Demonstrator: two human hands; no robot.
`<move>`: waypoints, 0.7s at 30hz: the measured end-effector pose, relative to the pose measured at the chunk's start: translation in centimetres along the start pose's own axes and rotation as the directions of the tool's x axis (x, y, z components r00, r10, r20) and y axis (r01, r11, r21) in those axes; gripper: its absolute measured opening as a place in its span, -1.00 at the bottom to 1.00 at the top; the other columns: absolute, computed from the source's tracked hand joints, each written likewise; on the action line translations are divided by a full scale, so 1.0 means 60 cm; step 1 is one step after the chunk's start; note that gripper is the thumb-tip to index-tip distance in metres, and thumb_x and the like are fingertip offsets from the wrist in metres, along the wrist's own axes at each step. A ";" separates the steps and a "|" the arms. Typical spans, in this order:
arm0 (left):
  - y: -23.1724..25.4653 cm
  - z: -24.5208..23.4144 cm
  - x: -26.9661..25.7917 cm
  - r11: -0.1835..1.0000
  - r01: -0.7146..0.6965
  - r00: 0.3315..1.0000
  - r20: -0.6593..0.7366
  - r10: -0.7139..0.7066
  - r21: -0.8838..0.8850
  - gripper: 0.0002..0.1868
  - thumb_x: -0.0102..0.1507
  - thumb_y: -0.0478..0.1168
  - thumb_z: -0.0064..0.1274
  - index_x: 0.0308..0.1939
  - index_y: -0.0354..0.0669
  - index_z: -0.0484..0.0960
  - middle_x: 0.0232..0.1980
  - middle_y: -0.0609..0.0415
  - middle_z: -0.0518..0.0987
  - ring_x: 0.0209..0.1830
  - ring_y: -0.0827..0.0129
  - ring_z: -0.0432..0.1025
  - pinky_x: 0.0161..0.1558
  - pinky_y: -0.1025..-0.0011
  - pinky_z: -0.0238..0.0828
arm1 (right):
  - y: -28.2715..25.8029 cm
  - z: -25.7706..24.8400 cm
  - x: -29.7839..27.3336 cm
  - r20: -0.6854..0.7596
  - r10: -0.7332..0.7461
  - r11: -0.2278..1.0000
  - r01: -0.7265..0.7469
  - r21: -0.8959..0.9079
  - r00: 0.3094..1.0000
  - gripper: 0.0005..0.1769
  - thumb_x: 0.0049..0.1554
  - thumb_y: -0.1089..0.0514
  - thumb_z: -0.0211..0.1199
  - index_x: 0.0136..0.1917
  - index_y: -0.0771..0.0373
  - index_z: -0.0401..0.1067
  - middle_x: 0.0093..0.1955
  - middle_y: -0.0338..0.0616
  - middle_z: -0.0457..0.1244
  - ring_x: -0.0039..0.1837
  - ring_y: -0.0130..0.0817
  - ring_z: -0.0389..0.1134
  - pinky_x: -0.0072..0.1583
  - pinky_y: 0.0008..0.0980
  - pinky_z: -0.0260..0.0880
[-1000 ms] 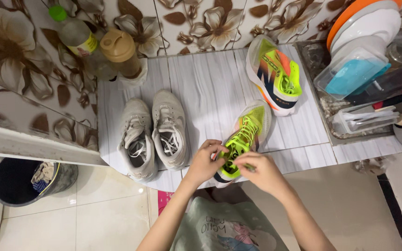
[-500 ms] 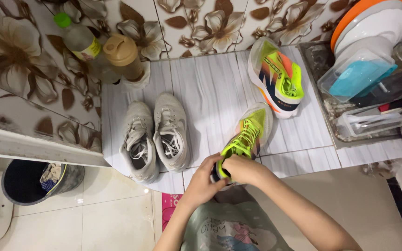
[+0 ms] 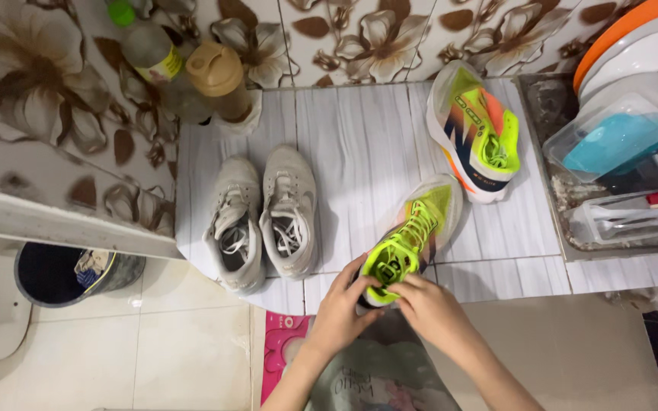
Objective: The person removes the laces from a neon green and white sneaker, then re-laces it by threading the laces through the eyelets and tying a knot. The task is performed on a tiled surface with other shoes visible nearby.
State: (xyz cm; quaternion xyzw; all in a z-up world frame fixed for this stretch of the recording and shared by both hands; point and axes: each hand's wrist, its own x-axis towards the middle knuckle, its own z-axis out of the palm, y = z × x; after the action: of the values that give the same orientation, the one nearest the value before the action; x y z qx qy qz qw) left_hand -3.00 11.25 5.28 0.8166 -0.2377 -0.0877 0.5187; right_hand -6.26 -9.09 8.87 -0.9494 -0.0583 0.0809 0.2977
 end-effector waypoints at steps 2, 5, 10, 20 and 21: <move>0.000 0.004 0.004 0.999 -0.006 0.999 -0.042 0.008 0.045 -0.45 -0.07 -0.33 0.42 -0.04 -0.08 0.55 0.49 -0.13 0.31 0.35 -0.14 0.35 0.20 0.16 0.42 | 0.007 0.008 -0.007 -0.133 -0.077 0.988 0.094 0.121 0.988 -0.81 0.04 0.28 0.31 -0.03 0.25 0.54 -0.06 -0.07 0.37 -0.06 -0.02 0.45 -0.06 -0.15 0.46; 0.000 0.010 0.007 0.998 -0.022 0.998 -0.049 0.026 0.065 -0.51 -0.13 -0.39 0.38 -0.17 -0.12 0.53 0.53 -0.14 0.29 0.28 -0.16 0.42 0.08 0.18 0.52 | 0.016 0.008 0.000 -0.182 -0.018 0.990 0.043 0.137 0.983 -0.88 0.04 0.21 0.33 -0.12 0.25 0.55 -0.14 -0.13 0.38 -0.09 -0.11 0.46 -0.07 -0.19 0.47; -0.009 0.019 0.016 0.997 -0.011 0.997 -0.073 0.016 0.072 -0.58 -0.13 -0.38 0.40 -0.28 -0.16 0.52 0.48 -0.14 0.37 0.11 -0.14 0.53 -0.04 0.19 0.57 | 0.003 0.011 0.038 -0.081 -0.161 0.981 0.150 -0.124 0.984 -0.94 0.00 0.21 0.32 -0.22 0.21 0.53 -0.18 -0.16 0.31 0.01 -0.14 0.38 -0.05 -0.16 0.41; -0.030 0.024 0.005 0.997 0.081 0.967 -0.242 -0.074 0.017 -0.56 -0.12 -0.27 0.54 -0.40 -0.19 0.51 0.38 -0.24 0.44 0.22 -0.11 0.48 0.00 0.26 0.56 | 0.163 -0.144 0.142 -0.481 -0.020 0.987 -0.058 -0.147 0.877 -0.50 -0.01 0.24 0.30 0.25 0.19 0.50 0.16 -0.07 0.30 0.22 -0.02 0.28 0.25 -0.16 0.30; -0.030 0.025 0.004 0.995 0.099 0.957 -0.274 -0.091 0.014 -0.55 -0.14 -0.28 0.54 -0.40 -0.20 0.50 0.38 -0.24 0.45 0.23 -0.10 0.48 0.01 0.27 0.56 | 0.191 -0.162 0.159 -0.520 0.020 0.957 -0.167 -0.236 0.854 -0.40 -0.04 0.20 0.35 0.31 0.23 0.45 0.21 -0.04 0.30 0.24 0.06 0.25 0.30 -0.10 0.25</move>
State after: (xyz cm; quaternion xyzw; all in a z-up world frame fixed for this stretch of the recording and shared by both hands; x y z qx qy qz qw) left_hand -2.86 10.59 3.03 0.8385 -0.1255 0.0043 0.5302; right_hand 5.65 -22.33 8.98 -0.9700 0.0592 -0.1689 0.1646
